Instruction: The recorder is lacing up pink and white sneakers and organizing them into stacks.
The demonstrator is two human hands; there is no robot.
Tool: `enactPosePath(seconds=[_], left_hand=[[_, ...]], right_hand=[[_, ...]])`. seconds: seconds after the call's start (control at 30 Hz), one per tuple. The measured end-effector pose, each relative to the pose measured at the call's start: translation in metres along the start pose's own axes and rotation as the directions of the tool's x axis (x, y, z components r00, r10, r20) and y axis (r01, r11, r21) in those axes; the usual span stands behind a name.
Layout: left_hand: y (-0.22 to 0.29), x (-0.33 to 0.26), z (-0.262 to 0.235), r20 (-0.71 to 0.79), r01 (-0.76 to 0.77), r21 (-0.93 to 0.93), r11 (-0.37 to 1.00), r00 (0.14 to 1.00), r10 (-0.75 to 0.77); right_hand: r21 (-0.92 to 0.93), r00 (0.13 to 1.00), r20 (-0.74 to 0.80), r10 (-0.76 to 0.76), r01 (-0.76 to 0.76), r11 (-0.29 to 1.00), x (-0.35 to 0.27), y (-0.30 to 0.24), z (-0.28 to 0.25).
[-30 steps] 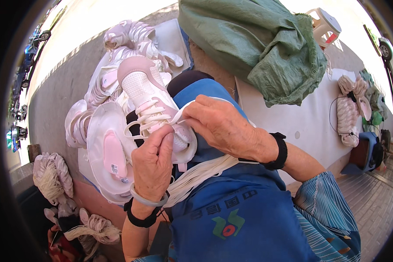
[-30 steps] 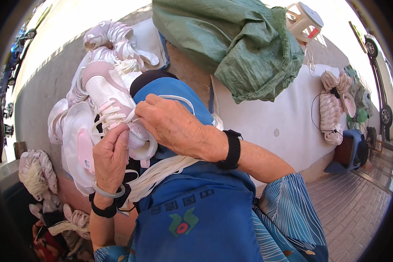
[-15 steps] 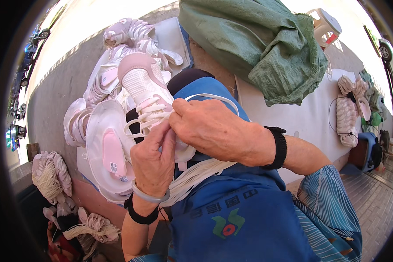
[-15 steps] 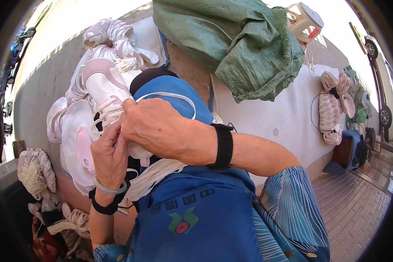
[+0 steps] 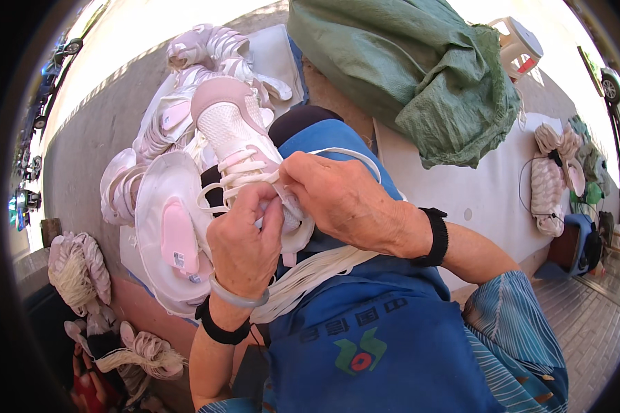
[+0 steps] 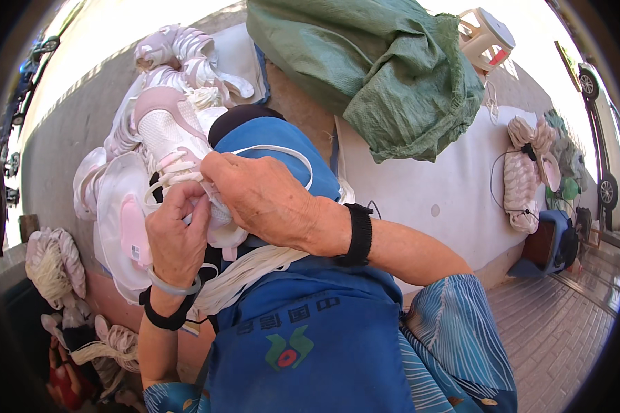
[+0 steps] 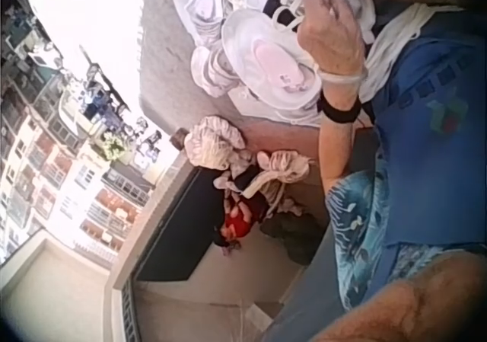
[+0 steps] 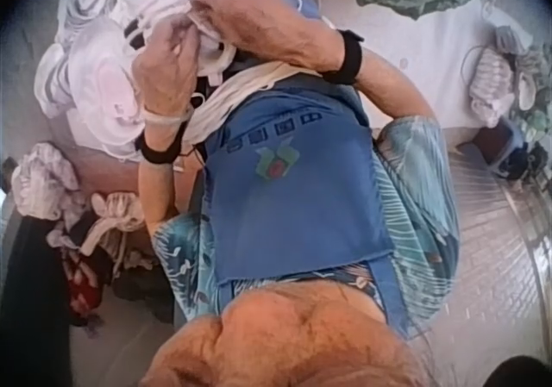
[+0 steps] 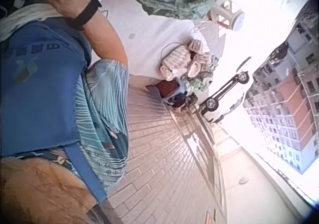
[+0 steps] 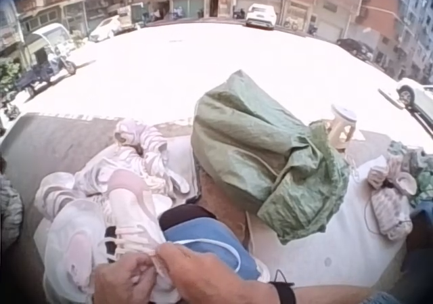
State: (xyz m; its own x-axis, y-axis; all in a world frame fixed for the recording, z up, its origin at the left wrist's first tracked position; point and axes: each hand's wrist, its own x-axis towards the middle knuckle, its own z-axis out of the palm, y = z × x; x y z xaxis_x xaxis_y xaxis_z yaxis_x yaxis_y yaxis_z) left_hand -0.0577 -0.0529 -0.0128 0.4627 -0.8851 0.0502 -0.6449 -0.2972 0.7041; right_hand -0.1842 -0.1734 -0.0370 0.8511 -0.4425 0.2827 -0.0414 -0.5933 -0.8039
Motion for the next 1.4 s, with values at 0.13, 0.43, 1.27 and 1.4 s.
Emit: enactPosePath(seconds=[0.13, 0.43, 1.27, 1.4], left_hand=[[0.000, 0.000, -0.001, 0.006, -0.009, 0.070, 0.998, 1.000, 0.009], [0.000, -0.002, 0.006, -0.086, -0.077, 0.083, 0.994, 0.993, 0.085], [0.000, -0.004, -0.006, -0.046, -0.128, 0.071, 0.989, 0.990, 0.131], [-0.001, 0.000, 0.000, 0.004, -0.161, 0.213, 0.964, 0.986, 0.164]], right_hand=[[-0.098, 1.000, -0.016, 0.023, -0.025, 0.995, -0.003, -0.010, -0.006], [-0.420, 0.999, 0.004, -0.051, 0.048, 0.906, -0.006, -0.016, 0.001], [-0.181, 1.000, 0.027, -0.005, 0.010, 0.983, -0.001, -0.012, 0.004], [-0.066, 0.999, 0.049, 0.012, -0.009, 0.998, -0.001, -0.009, 0.002]])
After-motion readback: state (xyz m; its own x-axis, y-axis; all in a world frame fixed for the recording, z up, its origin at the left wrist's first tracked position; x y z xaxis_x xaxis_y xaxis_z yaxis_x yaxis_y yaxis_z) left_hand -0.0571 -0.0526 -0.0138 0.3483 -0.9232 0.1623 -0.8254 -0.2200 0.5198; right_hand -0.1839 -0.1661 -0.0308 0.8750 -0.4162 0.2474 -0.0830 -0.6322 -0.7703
